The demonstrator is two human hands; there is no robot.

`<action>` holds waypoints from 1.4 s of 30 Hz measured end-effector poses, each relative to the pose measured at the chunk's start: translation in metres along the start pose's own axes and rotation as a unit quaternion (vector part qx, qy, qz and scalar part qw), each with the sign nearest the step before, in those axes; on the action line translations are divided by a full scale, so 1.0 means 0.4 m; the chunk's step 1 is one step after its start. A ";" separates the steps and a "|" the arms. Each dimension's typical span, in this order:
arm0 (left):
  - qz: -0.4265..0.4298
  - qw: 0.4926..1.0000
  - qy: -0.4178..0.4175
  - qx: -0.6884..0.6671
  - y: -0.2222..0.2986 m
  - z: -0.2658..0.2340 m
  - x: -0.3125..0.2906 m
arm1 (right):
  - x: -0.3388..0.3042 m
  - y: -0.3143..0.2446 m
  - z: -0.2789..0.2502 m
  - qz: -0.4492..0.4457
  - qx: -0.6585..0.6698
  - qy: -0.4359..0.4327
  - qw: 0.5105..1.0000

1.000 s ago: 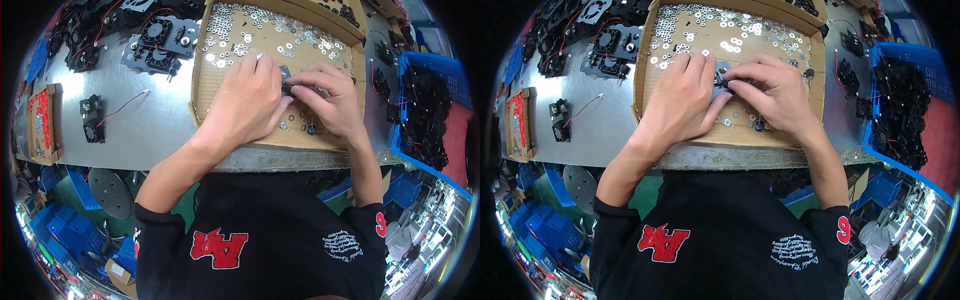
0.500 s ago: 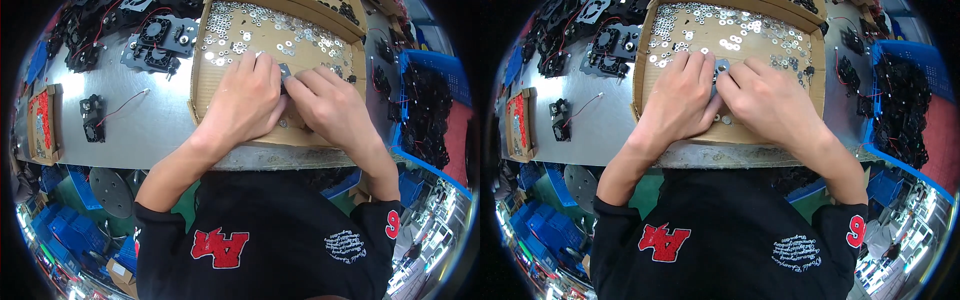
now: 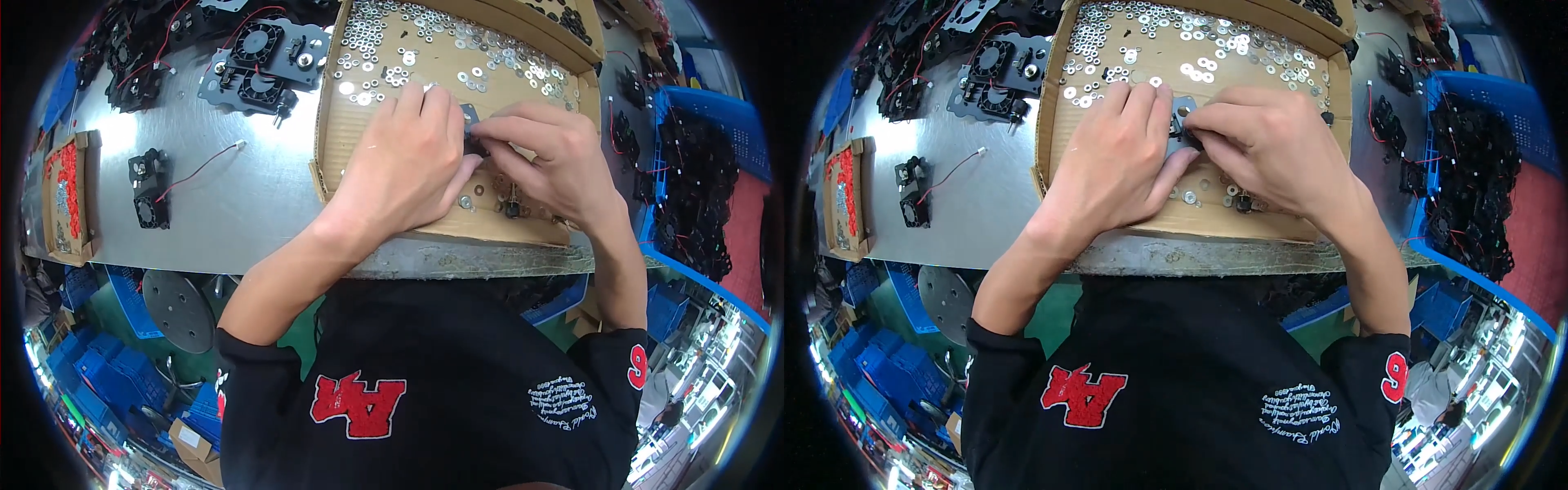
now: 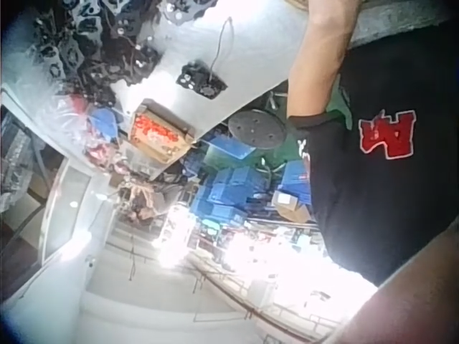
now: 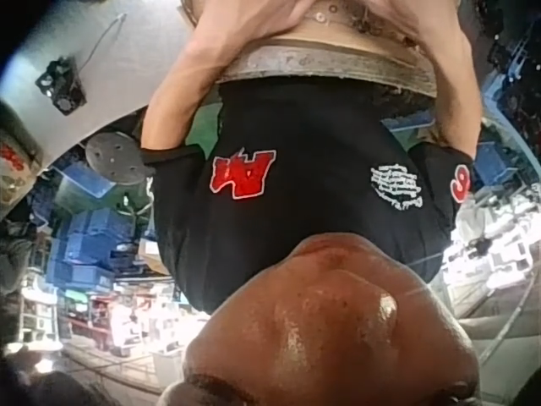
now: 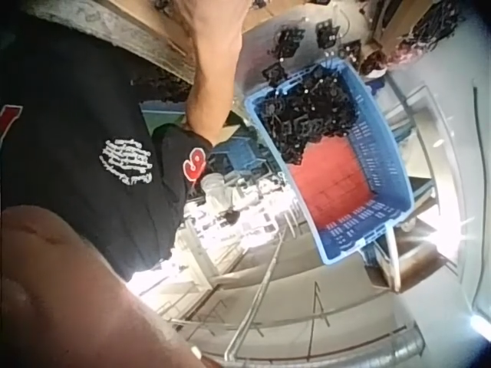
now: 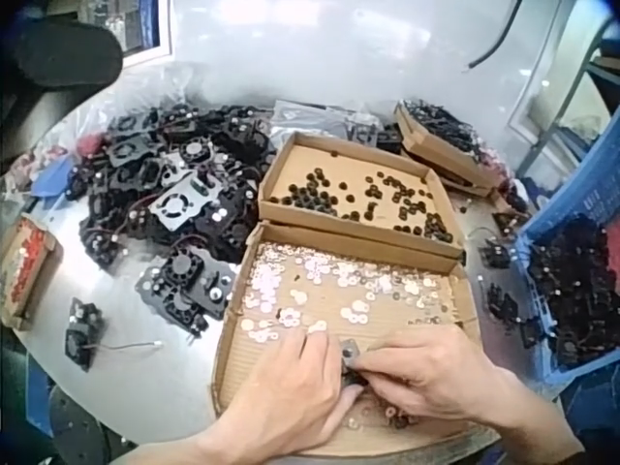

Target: Assembling cooling fans onto plastic frames by hand at a factory workbench.

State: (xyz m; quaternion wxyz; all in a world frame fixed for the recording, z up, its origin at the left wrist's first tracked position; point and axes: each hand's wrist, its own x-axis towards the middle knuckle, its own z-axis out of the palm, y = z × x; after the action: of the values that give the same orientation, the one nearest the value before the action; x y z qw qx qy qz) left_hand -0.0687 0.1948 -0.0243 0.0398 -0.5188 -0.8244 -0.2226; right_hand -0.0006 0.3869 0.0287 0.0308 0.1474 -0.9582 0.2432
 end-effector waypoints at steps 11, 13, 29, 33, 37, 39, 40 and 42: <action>0.004 1.000 -0.002 0.005 0.003 0.001 0.005 | 0.011 0.017 -0.018 -0.063 -0.137 -0.062 0.987; 0.005 1.000 -0.001 0.020 0.001 -0.002 0.000 | 0.014 0.008 -0.009 -0.058 -0.140 -0.026 0.988; 0.007 1.000 0.003 0.001 0.001 0.002 0.002 | -0.011 -0.008 -0.034 -0.031 -0.107 -0.077 0.991; 0.004 1.000 0.005 0.006 0.002 0.003 0.007 | -0.006 -0.019 -0.013 -0.032 -0.057 0.016 0.998; -0.003 1.000 0.004 0.001 0.002 0.002 0.000 | -0.012 -0.020 -0.018 -0.010 -0.131 -0.096 0.987; 0.000 1.000 0.007 0.001 0.002 0.003 0.003 | -0.005 -0.019 -0.010 -0.028 -0.161 -0.034 0.986; 0.002 1.000 0.009 0.003 0.002 0.003 0.005 | -0.006 -0.021 -0.008 -0.028 -0.164 -0.035 0.986; 0.001 1.000 0.005 0.005 0.002 0.004 0.003 | -0.006 -0.024 -0.004 -0.043 -0.091 -0.040 0.994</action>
State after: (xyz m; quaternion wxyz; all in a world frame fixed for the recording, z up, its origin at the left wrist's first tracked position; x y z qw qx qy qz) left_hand -0.0683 0.1969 -0.0251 0.0466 -0.5180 -0.8250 -0.2212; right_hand 0.0046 0.3803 0.0344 0.0162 0.1945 -0.9696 0.1478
